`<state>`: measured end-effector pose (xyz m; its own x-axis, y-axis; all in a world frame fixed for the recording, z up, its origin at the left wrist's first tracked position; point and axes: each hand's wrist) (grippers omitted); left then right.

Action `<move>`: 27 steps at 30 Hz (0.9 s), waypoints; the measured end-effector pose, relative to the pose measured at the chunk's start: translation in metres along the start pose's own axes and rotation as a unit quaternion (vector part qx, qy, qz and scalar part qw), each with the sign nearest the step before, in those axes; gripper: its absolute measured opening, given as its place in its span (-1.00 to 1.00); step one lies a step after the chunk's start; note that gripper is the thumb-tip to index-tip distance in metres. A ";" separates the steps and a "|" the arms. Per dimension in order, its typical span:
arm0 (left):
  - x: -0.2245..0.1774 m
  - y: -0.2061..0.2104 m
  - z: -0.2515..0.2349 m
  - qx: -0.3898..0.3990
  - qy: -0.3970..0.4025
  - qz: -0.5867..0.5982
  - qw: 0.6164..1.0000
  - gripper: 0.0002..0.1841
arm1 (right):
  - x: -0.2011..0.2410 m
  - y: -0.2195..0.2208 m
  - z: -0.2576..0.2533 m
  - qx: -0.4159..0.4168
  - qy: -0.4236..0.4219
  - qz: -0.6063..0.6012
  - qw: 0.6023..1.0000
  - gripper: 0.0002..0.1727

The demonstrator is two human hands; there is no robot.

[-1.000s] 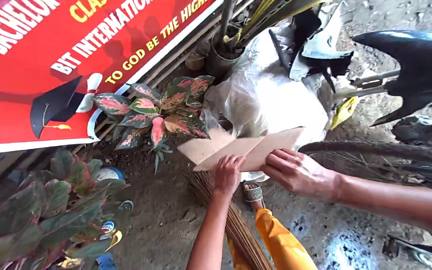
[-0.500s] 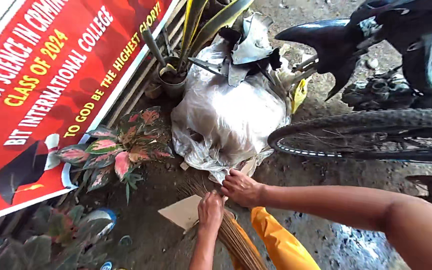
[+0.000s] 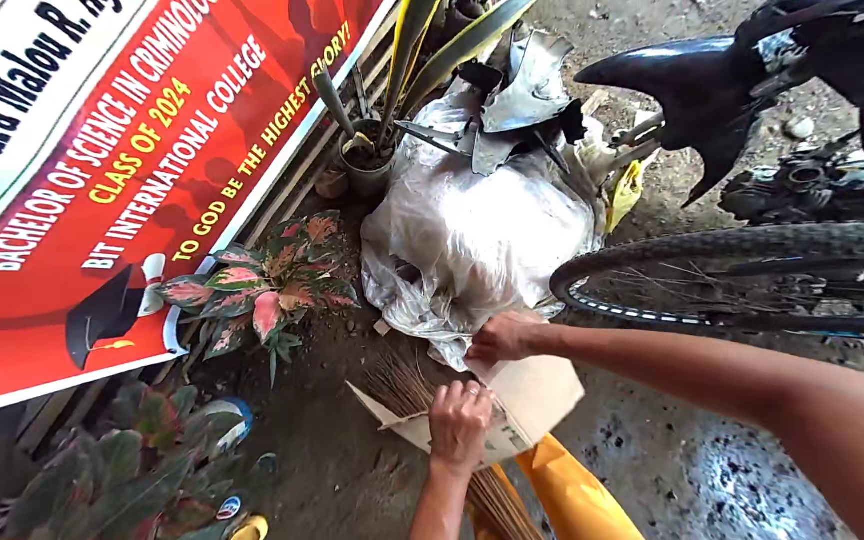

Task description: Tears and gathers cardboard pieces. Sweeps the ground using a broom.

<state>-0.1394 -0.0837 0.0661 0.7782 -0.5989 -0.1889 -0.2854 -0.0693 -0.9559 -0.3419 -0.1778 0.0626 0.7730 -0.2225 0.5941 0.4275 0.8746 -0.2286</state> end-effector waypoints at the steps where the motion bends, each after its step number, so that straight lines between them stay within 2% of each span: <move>1: -0.005 -0.003 -0.003 -0.006 0.012 0.006 1.000 -0.82 | -0.007 -0.005 0.000 -0.013 0.042 -0.007 0.999 -0.40; 4: -0.013 -0.009 -0.005 0.000 0.011 0.023 1.000 -0.84 | -0.039 -0.018 -0.008 -0.095 0.137 -0.048 0.985 -0.34; 6: -0.010 -0.004 0.000 0.018 -0.035 0.036 0.999 -0.82 | -0.038 -0.017 -0.012 -0.135 0.160 -0.063 0.976 -0.30; 8: 0.001 0.000 0.003 0.048 -0.071 0.038 0.996 -0.81 | -0.021 -0.013 -0.009 -0.157 0.134 -0.040 0.978 -0.36; 9: 0.007 0.001 0.007 0.062 -0.075 0.036 0.995 -0.81 | -0.012 -0.008 -0.009 -0.153 0.093 -0.010 0.984 -0.47; 10: 0.011 0.001 0.013 0.075 -0.070 0.031 0.994 -0.82 | -0.007 0.002 -0.011 -0.143 0.034 0.021 0.989 -0.58; 11: 0.014 0.001 0.019 0.080 -0.062 0.026 0.995 -0.83 | -0.004 0.013 -0.015 -0.126 -0.033 0.054 0.990 -0.59; 12: 0.016 0.001 0.023 0.075 -0.049 0.017 0.996 -0.83 | -0.001 0.025 -0.018 -0.094 -0.095 0.076 0.988 -0.50; 13: 0.017 0.001 0.025 0.062 -0.031 0.007 0.998 -0.82 | 0.000 0.039 -0.021 -0.054 -0.147 0.087 0.984 -0.49; 14: 0.018 0.000 0.025 0.050 -0.015 0.002 0.999 -0.81 | 0.001 0.050 -0.021 0.000 -0.173 0.088 0.981 -0.55; 16: 0.025 -0.003 0.022 0.047 -0.005 0.004 0.999 -0.80 | 0.010 0.058 -0.021 0.119 -0.133 0.116 0.977 -0.56; 18: 0.039 -0.011 0.023 0.110 -0.047 0.033 0.992 -0.81 | 0.023 0.050 -0.019 0.171 -0.066 0.150 0.971 -0.48; 20: 0.054 -0.019 0.016 0.188 -0.104 0.056 0.975 -0.82 | 0.036 0.038 -0.013 0.168 -0.019 0.115 0.979 -0.42; 21: 0.057 -0.022 0.009 0.234 -0.107 0.055 0.965 -0.82 | 0.041 0.034 -0.012 0.163 -0.003 0.096 0.982 -0.43; 23: 0.049 -0.025 -0.003 0.351 -0.055 0.046 0.934 -0.57 | 0.045 0.035 -0.009 0.166 0.002 0.105 0.980 -0.49; 25: 0.033 -0.023 -0.011 0.480 0.005 0.063 0.875 -0.34 | 0.039 0.048 -0.005 0.174 -0.050 0.154 0.971 -0.58; 27: 0.023 -0.011 -0.016 0.595 0.034 0.110 0.796 -0.15 | 0.033 0.060 0.003 0.177 -0.106 0.188 0.960 -0.66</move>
<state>-0.1266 -0.1094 0.0762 0.7392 -0.5364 -0.4073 0.3520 0.8233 -0.4453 -0.2920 -0.1310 0.0707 0.7130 0.1966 0.6731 -0.0773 0.9761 -0.2032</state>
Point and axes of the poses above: each hand's wrist, its own z-axis away from the middle knuckle, its own y-axis out of the palm, x = y × z, and after that the axes turned 15 degrees about -z, right-handed
